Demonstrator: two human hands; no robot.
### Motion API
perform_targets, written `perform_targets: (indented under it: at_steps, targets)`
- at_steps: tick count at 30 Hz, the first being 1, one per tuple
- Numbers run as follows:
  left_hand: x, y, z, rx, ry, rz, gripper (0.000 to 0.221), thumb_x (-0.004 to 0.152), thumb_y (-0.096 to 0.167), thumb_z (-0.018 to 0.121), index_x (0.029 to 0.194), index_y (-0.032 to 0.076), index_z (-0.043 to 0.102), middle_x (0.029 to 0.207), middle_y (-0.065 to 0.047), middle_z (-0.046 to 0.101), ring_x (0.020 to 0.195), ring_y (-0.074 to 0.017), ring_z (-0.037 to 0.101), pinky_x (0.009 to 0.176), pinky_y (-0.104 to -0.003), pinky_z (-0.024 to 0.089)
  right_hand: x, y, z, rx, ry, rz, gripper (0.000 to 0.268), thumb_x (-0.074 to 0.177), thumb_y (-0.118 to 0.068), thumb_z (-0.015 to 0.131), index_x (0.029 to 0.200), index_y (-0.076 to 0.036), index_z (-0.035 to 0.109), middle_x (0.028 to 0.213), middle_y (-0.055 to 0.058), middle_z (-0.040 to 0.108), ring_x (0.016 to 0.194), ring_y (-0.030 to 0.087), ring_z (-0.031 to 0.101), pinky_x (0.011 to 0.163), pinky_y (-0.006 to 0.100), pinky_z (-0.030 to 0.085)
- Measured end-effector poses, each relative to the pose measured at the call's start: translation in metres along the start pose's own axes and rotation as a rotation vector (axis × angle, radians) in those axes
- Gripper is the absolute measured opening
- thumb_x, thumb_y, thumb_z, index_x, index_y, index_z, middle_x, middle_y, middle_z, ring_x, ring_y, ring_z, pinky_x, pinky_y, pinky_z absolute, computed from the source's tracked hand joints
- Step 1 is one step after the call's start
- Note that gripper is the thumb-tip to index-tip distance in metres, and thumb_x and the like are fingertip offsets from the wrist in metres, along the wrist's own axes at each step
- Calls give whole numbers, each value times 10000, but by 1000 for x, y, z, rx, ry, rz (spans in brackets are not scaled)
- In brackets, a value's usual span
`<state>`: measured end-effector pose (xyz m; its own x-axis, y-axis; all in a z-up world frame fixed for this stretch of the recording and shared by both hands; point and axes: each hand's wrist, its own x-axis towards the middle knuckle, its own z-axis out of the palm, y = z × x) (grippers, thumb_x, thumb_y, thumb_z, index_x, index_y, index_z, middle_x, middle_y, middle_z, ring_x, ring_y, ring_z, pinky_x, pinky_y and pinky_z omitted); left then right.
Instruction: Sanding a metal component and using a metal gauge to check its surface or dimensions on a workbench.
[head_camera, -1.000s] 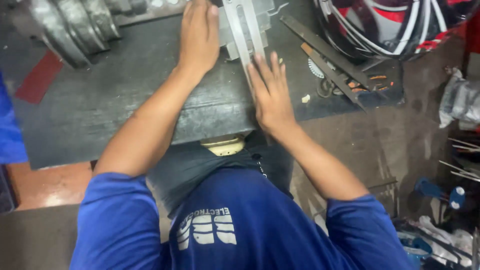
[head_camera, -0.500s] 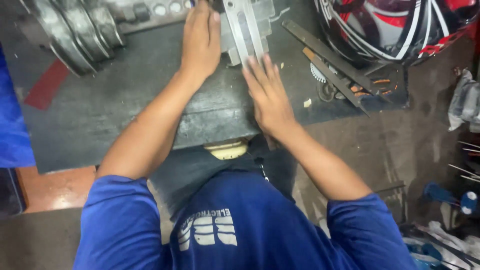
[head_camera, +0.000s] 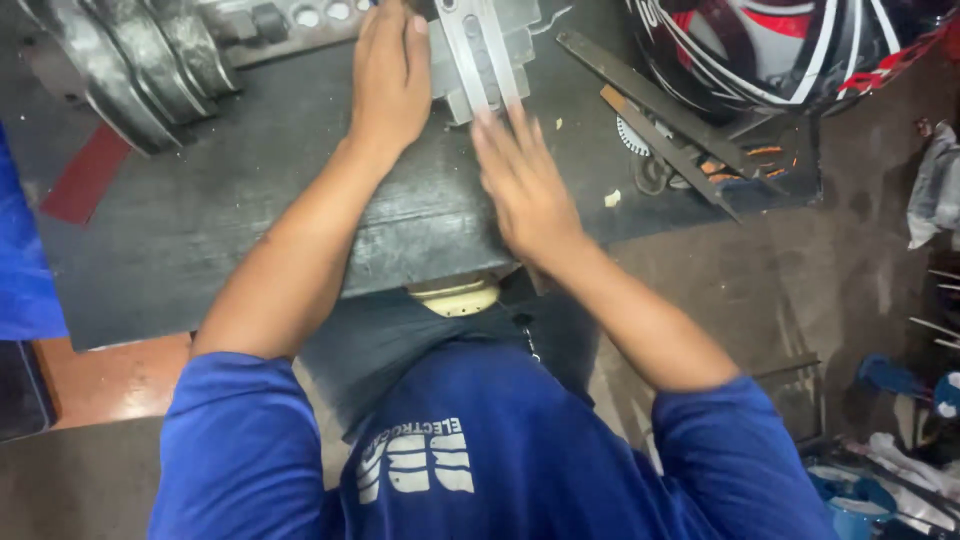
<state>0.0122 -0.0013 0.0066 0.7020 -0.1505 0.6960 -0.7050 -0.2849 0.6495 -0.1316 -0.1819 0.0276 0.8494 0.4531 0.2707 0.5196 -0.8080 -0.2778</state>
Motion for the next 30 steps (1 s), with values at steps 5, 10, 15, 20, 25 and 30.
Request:
perform_targets:
  at_steps: [5,10,15,20,25,30]
  targets:
    - [-13,-4,0,74,-32,-57,248,1064,125,387,989,-35,561,931,-256,627,848,-467,571,749,-501,399,32,14,11,-18,84,12,552,1147,0,587,1590,-59,261,1659,124,242,1569,393,134,1322,613,221]
    - [-9,-1,-2,19,-21,-58,283,1081,152,351,908,-12,503,877,-187,552,822,-361,512,758,-454,382,-40,-19,-4,20,11,-6,514,1086,-6,498,1560,-18,298,1631,167,293,1531,477,198,1255,647,236]
    - [-11,2,-2,-17,-86,-172,205,1063,141,344,912,18,410,846,-149,470,816,-330,468,737,-463,362,15,-4,-3,93,127,-40,644,1097,129,412,1621,-160,173,1672,20,179,1578,371,206,1342,593,237]
    - [-6,11,-8,8,-69,-69,260,1083,148,337,923,-13,464,864,-177,511,822,-345,493,756,-448,377,40,27,7,3,53,-34,557,1177,-37,518,1619,-101,185,1694,109,153,1585,423,83,1339,596,176]
    - [-6,5,-2,14,-58,-88,263,1088,177,323,918,1,420,837,-158,470,794,-343,472,727,-459,357,-41,8,-10,82,47,-20,567,1080,27,503,1585,-49,257,1654,150,255,1552,459,153,1273,634,201]
    - [-5,8,-1,14,-62,-97,276,1091,197,309,893,27,399,818,-133,445,768,-307,450,709,-437,343,5,32,-2,140,154,-35,536,1167,-92,430,1631,-157,168,1694,40,177,1596,367,120,1330,618,188]
